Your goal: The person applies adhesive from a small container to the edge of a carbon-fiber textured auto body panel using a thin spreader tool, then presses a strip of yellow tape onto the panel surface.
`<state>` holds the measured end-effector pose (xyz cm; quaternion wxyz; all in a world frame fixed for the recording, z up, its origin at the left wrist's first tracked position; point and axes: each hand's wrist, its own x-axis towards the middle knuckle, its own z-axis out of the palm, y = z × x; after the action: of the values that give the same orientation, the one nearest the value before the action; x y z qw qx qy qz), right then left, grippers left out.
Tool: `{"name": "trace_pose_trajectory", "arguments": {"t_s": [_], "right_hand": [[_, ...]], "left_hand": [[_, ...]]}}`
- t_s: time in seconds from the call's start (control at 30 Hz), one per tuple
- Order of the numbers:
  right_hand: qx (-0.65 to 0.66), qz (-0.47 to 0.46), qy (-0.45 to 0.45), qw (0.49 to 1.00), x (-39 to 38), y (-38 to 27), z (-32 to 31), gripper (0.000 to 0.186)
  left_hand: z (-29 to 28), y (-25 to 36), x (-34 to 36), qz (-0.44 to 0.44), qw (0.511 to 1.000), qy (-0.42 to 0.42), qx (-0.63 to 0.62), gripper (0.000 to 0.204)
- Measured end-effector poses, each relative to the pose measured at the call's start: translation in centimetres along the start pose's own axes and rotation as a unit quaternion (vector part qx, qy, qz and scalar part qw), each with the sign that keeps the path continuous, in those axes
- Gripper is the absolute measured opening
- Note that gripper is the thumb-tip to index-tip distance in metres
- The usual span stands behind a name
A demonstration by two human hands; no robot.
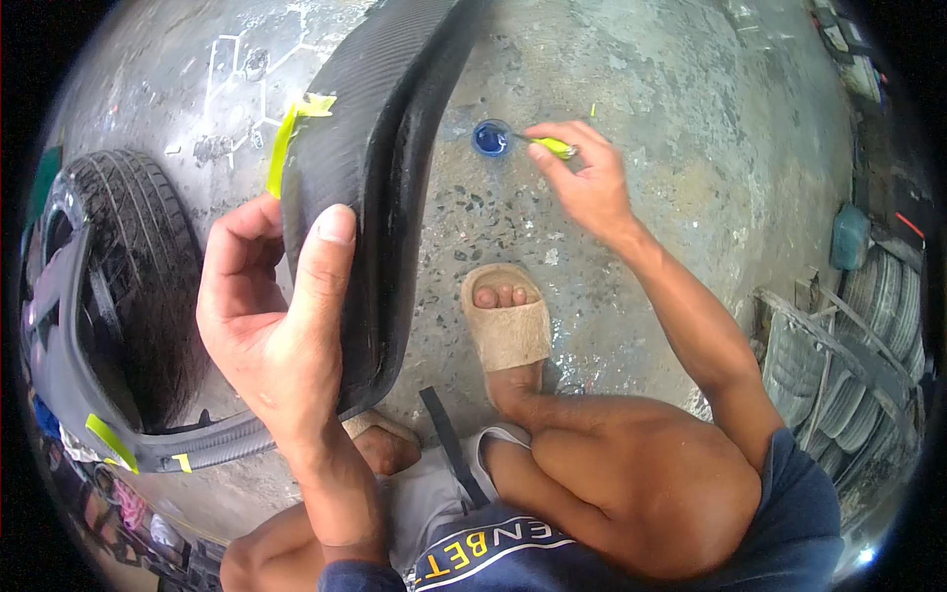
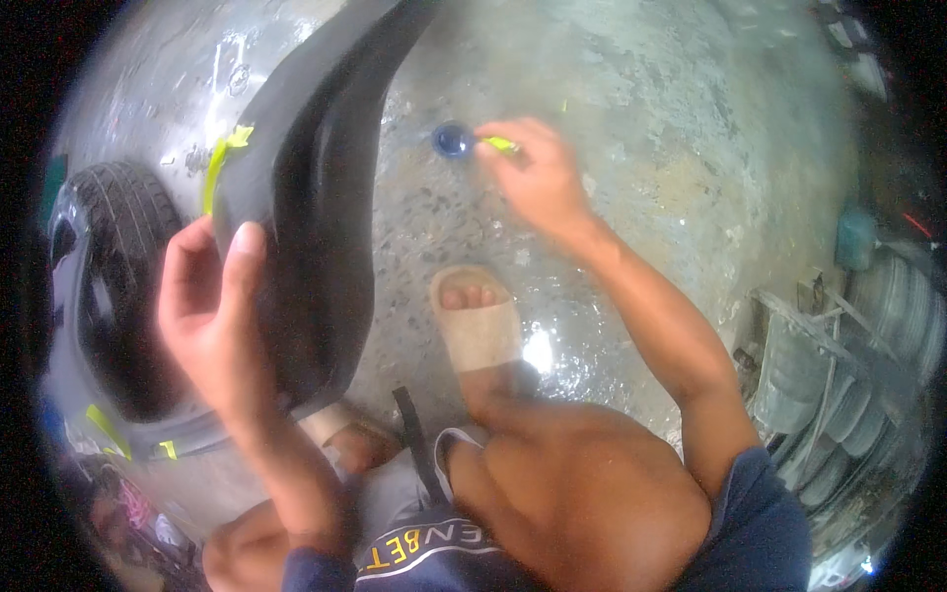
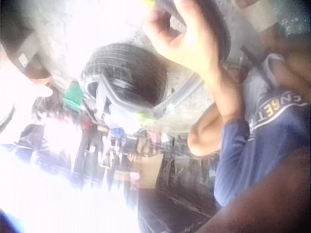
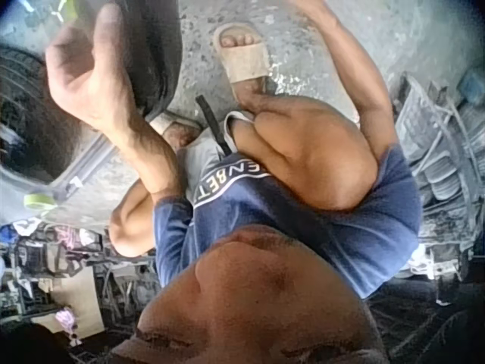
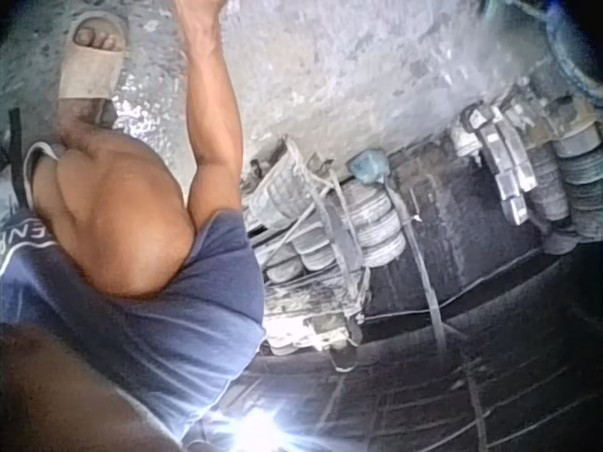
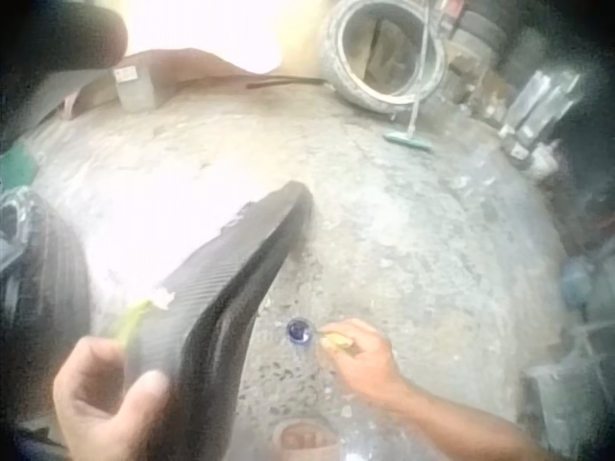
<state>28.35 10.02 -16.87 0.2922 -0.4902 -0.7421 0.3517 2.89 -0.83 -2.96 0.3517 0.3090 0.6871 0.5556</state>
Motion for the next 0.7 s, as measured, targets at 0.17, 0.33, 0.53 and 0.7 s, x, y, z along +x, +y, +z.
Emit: {"name": "trace_pose_trajectory", "arguments": {"t_s": [0.17,0.33,0.53,0.7], "right_hand": [[0.015,-0.005,0.002,1.000,0.1,0.1,-0.9,0.017],[0.014,-0.006,0.005,1.000,0.1,0.5,-0.7,0.018],[0.007,-0.011,0.003,1.000,0.1,0.3,-0.6,0.017],[0.017,-0.010,0.016,1.000,0.0,0.4,-0.4,0.017]], "left_hand": [[0.1,0.0,0.0,-0.004,1.000,0.008,0.014,0.028],[0.0,-0.1,0.1,0.003,1.000,0.011,0.014,0.027],[0.2,0.0,0.0,0.002,1.000,0.010,0.009,0.028],[0.2,0.1,0.0,0.004,0.999,0.018,0.026,0.029]]}}
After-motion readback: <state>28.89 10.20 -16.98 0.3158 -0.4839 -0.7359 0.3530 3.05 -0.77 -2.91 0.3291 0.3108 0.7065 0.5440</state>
